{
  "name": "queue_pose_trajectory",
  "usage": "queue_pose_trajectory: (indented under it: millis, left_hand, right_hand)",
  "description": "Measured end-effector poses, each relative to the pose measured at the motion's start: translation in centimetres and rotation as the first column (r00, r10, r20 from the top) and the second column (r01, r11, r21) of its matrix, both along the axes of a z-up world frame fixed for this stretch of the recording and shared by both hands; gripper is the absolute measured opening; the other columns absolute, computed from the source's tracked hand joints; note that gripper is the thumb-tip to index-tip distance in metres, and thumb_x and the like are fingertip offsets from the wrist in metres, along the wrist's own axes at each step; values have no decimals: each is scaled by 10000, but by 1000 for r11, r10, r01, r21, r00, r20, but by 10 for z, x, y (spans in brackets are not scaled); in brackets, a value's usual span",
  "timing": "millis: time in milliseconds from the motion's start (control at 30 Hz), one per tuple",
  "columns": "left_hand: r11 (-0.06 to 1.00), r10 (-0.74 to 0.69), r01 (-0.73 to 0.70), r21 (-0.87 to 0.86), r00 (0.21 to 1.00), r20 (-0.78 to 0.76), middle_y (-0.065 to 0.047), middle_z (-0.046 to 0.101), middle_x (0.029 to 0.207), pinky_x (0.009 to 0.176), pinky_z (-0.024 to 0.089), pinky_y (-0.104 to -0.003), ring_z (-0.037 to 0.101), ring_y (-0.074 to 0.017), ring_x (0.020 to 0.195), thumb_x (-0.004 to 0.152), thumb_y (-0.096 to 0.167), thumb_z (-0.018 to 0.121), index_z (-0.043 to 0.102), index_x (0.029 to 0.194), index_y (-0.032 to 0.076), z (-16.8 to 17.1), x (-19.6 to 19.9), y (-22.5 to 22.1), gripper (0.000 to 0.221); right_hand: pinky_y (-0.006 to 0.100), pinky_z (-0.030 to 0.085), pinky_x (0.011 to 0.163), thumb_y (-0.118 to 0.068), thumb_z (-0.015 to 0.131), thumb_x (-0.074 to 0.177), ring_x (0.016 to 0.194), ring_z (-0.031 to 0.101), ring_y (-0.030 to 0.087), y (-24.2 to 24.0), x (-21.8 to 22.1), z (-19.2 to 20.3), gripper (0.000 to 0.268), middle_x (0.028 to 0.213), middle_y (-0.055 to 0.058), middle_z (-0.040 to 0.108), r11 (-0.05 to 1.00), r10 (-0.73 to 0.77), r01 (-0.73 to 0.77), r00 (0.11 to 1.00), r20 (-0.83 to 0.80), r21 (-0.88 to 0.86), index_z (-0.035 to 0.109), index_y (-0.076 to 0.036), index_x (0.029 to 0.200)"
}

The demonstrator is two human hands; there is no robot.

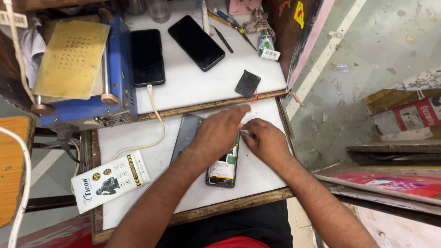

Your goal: The person uses a red-handled screwdriver to remove screws from a disassembled smartphone on a workbench. They then use a rubber band to hold the phone's back cover in place while continuing to manipulate the device.

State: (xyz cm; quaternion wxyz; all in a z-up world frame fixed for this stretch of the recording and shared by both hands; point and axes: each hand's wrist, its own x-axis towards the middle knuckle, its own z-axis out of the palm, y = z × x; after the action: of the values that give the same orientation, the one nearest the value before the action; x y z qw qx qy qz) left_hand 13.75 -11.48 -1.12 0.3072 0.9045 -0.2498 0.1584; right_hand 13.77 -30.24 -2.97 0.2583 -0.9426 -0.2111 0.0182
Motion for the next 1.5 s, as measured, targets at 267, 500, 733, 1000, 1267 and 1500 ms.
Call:
queue_pose_trajectory:
  millis: [267, 500, 733, 1000, 1267, 1500]
  left_hand:
    - [975, 224, -223, -20, 969, 109, -75, 716, 817, 895, 528, -432, 716, -275, 808, 895, 262, 819, 587, 1232, 54, 5, -12, 11, 459]
    - [936, 310, -289, -198, 947, 82, -94, 729, 874, 833, 568, -427, 726, -253, 809, 895, 111, 805, 520, 1284, 4, 5, -47, 59, 494]
    - [694, 232, -513, -505, 823, -518, -84, 684, 895, 696, 613, -340, 718, -217, 753, 943, 71, 605, 396, 1403, 72, -9, -130, 105, 505]
    - [956, 278, -288, 54, 836, -472, -128, 734, 957, 547, 591, -389, 743, -295, 700, 885, 278, 771, 571, 1255, 64, -28, -159, 43, 473]
    - [961, 271, -207, 182, 828, -492, -123, 707, 937, 504, 594, -345, 740, -249, 655, 879, 325, 770, 548, 1292, 42, -32, -154, 39, 548]
    - [961, 275, -234, 144, 847, -456, -122, 700, 927, 502, 593, -336, 734, -240, 652, 870, 316, 769, 552, 1301, 45, -32, -156, 39, 554]
  right_hand:
    - [388, 582, 756, -214, 740, 881, 879, 729, 258, 3, 6, 7, 181, 1028, 45, 748, 999, 25, -25, 1000, 15, 25, 759, -113, 1030]
    - [395, 581, 734, -228, 737, 877, 863, 727, 249, 8, 13, 17, 151, 964, 35, 752, 969, 223, -195, 953, 203, -150, 754, -107, 965]
    - [403, 577, 640, -236, 704, 883, 788, 714, 244, 20, 23, 27, 132, 847, 36, 720, 869, 370, -283, 916, 155, -406, 716, -105, 871]
    - [365, 595, 629, -156, 674, 847, 817, 725, 224, 35, 32, 34, 87, 871, 53, 704, 704, 508, -346, 855, 100, -620, 674, -88, 900]
    - [344, 601, 608, -224, 701, 878, 794, 728, 190, 34, 44, 32, 179, 866, 57, 702, 610, 598, -400, 799, 67, -684, 663, -76, 972]
    - [356, 594, 566, -284, 683, 908, 759, 712, 204, 35, 47, 40, 248, 880, 76, 686, 735, 549, -431, 831, 87, -524, 653, -59, 1007]
